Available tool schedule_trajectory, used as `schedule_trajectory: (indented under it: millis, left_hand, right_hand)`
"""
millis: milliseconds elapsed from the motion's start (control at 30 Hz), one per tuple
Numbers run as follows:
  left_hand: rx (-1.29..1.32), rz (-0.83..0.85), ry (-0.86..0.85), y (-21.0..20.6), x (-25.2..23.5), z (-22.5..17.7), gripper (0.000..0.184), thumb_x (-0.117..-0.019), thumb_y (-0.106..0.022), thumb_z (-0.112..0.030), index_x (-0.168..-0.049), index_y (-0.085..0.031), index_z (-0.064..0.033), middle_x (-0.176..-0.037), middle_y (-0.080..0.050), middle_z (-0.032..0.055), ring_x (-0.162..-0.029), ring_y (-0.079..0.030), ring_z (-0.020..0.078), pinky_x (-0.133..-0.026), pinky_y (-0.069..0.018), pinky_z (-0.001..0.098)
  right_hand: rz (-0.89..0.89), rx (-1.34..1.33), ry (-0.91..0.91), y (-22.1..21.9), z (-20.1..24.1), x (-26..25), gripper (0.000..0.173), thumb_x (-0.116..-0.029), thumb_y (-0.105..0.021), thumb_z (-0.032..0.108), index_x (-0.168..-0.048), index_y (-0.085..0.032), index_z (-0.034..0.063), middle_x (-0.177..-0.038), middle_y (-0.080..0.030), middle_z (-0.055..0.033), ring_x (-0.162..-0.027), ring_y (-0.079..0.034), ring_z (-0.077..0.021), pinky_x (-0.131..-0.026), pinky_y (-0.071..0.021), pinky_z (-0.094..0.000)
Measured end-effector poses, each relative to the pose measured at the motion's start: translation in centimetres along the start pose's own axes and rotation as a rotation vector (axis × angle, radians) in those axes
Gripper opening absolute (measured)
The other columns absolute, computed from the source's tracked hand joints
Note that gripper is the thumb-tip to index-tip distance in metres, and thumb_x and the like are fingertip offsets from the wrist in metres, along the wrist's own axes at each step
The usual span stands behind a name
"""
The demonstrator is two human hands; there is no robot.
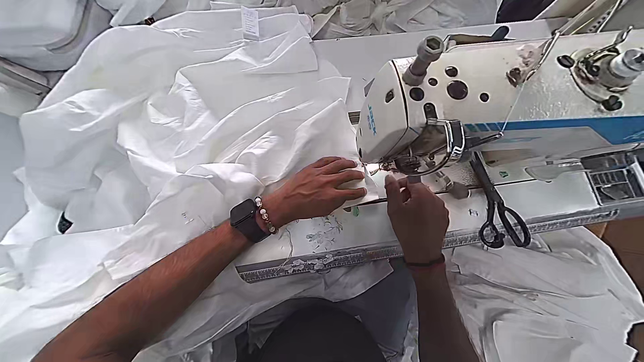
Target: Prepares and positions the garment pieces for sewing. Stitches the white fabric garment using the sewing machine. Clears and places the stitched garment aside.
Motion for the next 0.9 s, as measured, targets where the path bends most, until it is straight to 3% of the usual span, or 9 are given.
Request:
schedule_trajectory:
  millis: [67,133,233,300,400,600,733,900]
  left_hand:
    - [0.026,-0.007,-0.033,-0.1,-0.8,-1.0,0.028,-0.1026,-0.055,-0.021,-0.121,-0.076,-0.0219,-0.126,-0.07,0.0053,-0.127,-0.061,0.0248,-0.11,-0.0476,0.0415]
    - [0.018,-0.047,-0.009,0.1,-1.6,-1.5,0.021,-0.1003,-0.059,-0.018,-0.112,-0.076,-0.0167,-0.116,-0.073,0.005,-0.117,-0.067,0.0225,-0.099,-0.0545,0.038]
    - [-0.046,-0.117,0.034,0.5,-2.5,-1.4,0.019,-0.1012,-0.06,-0.013,-0.116,-0.071,-0.0128,-0.116,-0.072,0.0046,-0.103,-0.07,0.0204,-0.081,-0.0576,0.0346]
    - [-0.088,-0.127,0.025,0.5,-3.1,-1.2,0.024,-0.103,-0.057,-0.012,-0.124,-0.069,-0.0136,-0.113,-0.074,0.0033,-0.098,-0.07,0.0195,-0.077,-0.055,0.0342]
    - [-0.097,-0.153,-0.013,0.5,-3.3,-1.2,0.023,-0.1025,-0.057,-0.011,-0.119,-0.073,-0.014,-0.099,-0.075,0.0025,-0.091,-0.07,0.0192,-0.073,-0.0536,0.0343]
    - [-0.072,-0.122,-0.04,0.2,-2.9,-0.9,0.021,-0.1036,-0.056,-0.011,-0.117,-0.073,-0.0131,-0.104,-0.075,0.0029,-0.098,-0.069,0.02,-0.08,-0.0539,0.0351]
    - [-0.076,-0.037,-0.058,0.0,-2.2,-1.1,0.025,-0.1027,-0.057,-0.017,-0.12,-0.075,-0.0185,-0.123,-0.073,0.0011,-0.114,-0.066,0.0207,-0.096,-0.0506,0.0386]
    - [-0.11,0.008,0.0,-0.4,-0.8,-1.0,0.032,-0.1044,-0.053,-0.022,-0.131,-0.071,-0.0244,-0.142,-0.064,0.0004,-0.132,-0.056,0.0251,-0.109,-0.0426,0.0437]
  right_hand:
    - [-0.051,-0.11,0.067,-1.6,0.3,1.4,0.04,-0.096,-0.064,0.05,-0.098,-0.073,0.0107,-0.081,-0.063,-0.0061,-0.079,-0.062,-0.0267,-0.069,-0.0503,-0.0471]
    - [-0.12,-0.142,0.062,-2.5,0.4,2.4,0.036,-0.0913,-0.071,0.046,-0.102,-0.073,0.0109,-0.089,-0.063,-0.0077,-0.087,-0.06,-0.0281,-0.077,-0.0475,-0.0479]
    - [-0.172,-0.148,0.028,-2.7,0.2,3.1,0.03,-0.0895,-0.072,0.043,-0.101,-0.077,0.0154,-0.094,-0.064,-0.005,-0.09,-0.059,-0.0254,-0.079,-0.0457,-0.046]
    - [-0.198,-0.15,0.022,-2.7,0.1,3.2,0.029,-0.09,-0.072,0.043,-0.1,-0.078,0.0167,-0.093,-0.064,-0.0036,-0.09,-0.059,-0.0246,-0.079,-0.0447,-0.0449]
    - [-0.217,-0.167,0.026,-2.5,-0.3,3.6,0.025,-0.0905,-0.072,0.043,-0.097,-0.08,0.02,-0.089,-0.064,-0.0003,-0.088,-0.058,-0.0221,-0.078,-0.0439,-0.0437]
    - [-0.28,-0.181,0.167,-2.4,0.3,4.7,0.014,-0.0931,-0.07,0.031,-0.095,-0.081,0.022,-0.082,-0.068,0.0031,-0.085,-0.06,-0.0191,-0.077,-0.0442,-0.0412]
    - [-0.285,-0.168,0.244,-2.4,0.8,5.8,0.017,-0.0934,-0.068,0.025,-0.102,-0.082,0.021,-0.088,-0.07,0.0005,-0.087,-0.061,-0.0203,-0.077,-0.0441,-0.0403]
    - [-0.251,-0.282,0.074,-2.0,-0.6,4.8,0.015,-0.0937,-0.069,0.025,-0.099,-0.08,0.016,-0.088,-0.072,0.0003,-0.088,-0.064,-0.0186,-0.08,-0.0508,-0.0367]
Point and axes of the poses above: each hand's wrist, its own x-axis away from the middle knuckle, its own y-axis out of the back of the hand, z = x × y, the point moved 8 cm from there along -x, towards the middle knuckle
